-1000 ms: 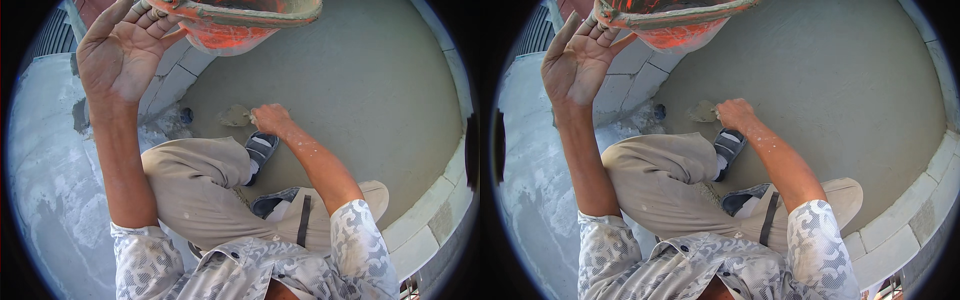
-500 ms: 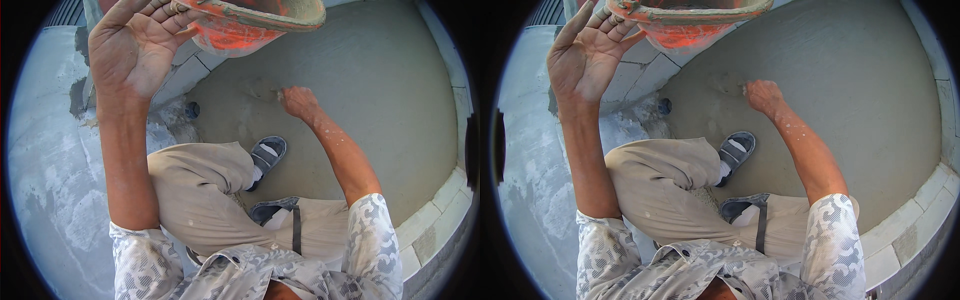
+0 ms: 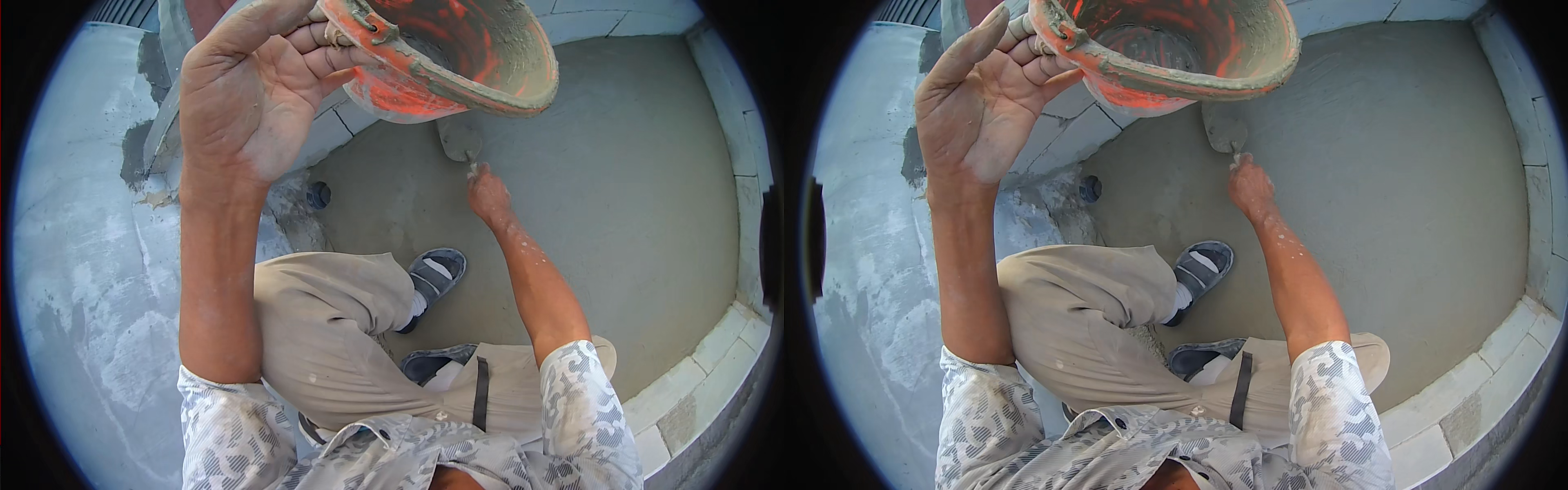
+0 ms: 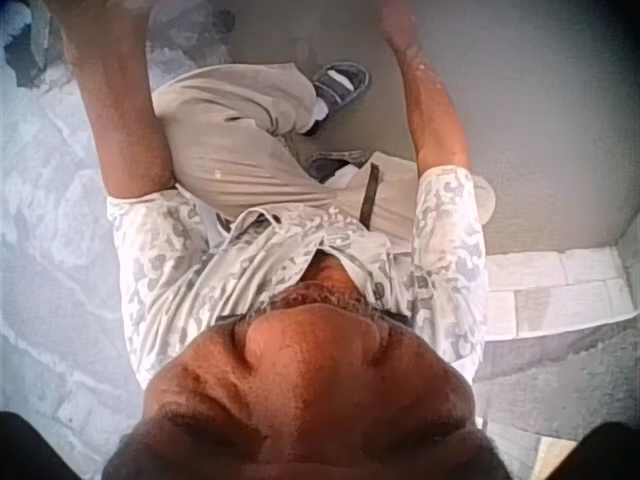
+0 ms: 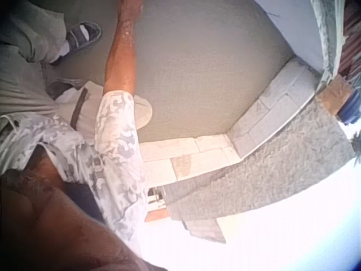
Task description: Smoothing wet concrete inside a small brick enclosure using a trowel.
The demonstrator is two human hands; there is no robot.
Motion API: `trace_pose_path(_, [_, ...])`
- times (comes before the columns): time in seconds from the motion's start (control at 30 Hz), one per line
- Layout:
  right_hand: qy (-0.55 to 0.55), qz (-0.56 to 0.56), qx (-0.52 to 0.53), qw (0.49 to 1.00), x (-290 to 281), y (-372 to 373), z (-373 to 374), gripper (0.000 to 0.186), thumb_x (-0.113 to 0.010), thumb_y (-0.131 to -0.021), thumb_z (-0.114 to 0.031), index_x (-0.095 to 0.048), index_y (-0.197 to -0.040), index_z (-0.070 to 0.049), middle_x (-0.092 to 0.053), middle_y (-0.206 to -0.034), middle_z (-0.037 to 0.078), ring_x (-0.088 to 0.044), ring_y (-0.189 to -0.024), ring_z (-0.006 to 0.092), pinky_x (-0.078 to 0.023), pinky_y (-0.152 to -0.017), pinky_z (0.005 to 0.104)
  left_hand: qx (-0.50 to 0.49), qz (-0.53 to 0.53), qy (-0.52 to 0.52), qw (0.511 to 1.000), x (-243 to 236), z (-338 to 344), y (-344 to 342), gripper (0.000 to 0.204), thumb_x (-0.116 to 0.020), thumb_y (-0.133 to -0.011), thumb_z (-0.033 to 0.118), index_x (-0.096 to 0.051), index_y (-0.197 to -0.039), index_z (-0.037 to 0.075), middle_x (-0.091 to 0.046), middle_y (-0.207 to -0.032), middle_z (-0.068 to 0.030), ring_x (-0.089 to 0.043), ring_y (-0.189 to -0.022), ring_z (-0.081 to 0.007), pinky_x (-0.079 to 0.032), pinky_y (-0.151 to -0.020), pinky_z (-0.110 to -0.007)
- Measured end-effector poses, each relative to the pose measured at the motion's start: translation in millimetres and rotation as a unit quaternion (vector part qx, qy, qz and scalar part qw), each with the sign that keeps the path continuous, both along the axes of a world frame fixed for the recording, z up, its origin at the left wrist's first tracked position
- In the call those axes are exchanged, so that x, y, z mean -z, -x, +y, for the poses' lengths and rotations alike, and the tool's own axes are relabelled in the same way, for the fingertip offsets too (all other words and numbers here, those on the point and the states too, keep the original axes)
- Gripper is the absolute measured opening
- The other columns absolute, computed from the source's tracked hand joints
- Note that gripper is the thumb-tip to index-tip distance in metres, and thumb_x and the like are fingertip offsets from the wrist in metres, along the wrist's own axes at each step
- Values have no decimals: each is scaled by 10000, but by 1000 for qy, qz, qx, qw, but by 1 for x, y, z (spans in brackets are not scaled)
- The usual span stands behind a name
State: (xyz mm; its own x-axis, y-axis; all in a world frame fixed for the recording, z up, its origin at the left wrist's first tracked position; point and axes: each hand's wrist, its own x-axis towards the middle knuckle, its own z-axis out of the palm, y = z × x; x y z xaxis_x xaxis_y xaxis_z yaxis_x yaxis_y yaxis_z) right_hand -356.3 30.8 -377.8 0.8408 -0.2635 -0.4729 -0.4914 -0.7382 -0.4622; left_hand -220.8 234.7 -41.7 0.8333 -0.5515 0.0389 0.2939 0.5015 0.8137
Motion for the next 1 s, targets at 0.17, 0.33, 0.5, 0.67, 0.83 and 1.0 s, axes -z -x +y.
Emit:
trace_pose_path(0.17, [-146,89,-16,985,32,43,97,374,-482,-982,-298,-553,-1219,-17,-657,-1123,314,-605,-1096,506,-481,-950,559,97,46,23,994,12,19,-15,388,-437,-1012,201,-540,-1265,-75,-655,-1165,-213,-672,-1064,-330,-469,-1029,-515])
trace_pose_path(0.33, [-111,104,-240,959,26,60,143,441,-473,-977,-307,-552,-1317,-38,-680,-1151,236,-633,-1078,473,-508,-927,537,85,58,35,994,15,19,-12,384,-434,-1013,200,-545,-1239,-90,-656,-1158,-221,-679,-1046,-325,-469,-1031,-507])
trace_pose_path(0.5, [3,22,22,1000,10,-10,6,390,-483,-1002,-309,-569,-1235,-9,-669,-1038,314,-640,-1017,478,-506,-874,557,64,38,23,997,5,38,-6,372,-436,-1012,193,-549,-1212,-99,-653,-1157,-226,-681,-1024,-325,-471,-1031,-503])
trace_pose_path(0.67, [-93,-62,108,988,47,-24,10,385,-474,-1014,-289,-553,-1194,43,-652,-1057,339,-606,-1041,526,-490,-879,560,67,22,49,996,10,35,-7,378,-436,-1012,185,-547,-1223,-108,-657,-1146,-234,-683,-1040,-333,-476,-1023,-495])
trace_pose_path(0.83, [-127,72,-135,980,50,20,134,379,-471,-997,-302,-567,-1232,-20,-663,-1136,292,-624,-1084,489,-504,-941,532,49,38,26,998,14,32,-7,382,-448,-1009,181,-550,-1227,-116,-656,-1149,-237,-694,-1000,-333,-474,-1021,-499])
trace_pose_path(1.0, [-63,73,-121,988,14,17,101,360,-461,-996,-292,-569,-1215,-27,-683,-1079,282,-640,-1067,473,-515,-923,531,37,38,25,998,11,35,-9,384,-464,-1003,183,-559,-1227,-114,-663,-1136,-230,-696,-975,-330,-471,-1020,-499])
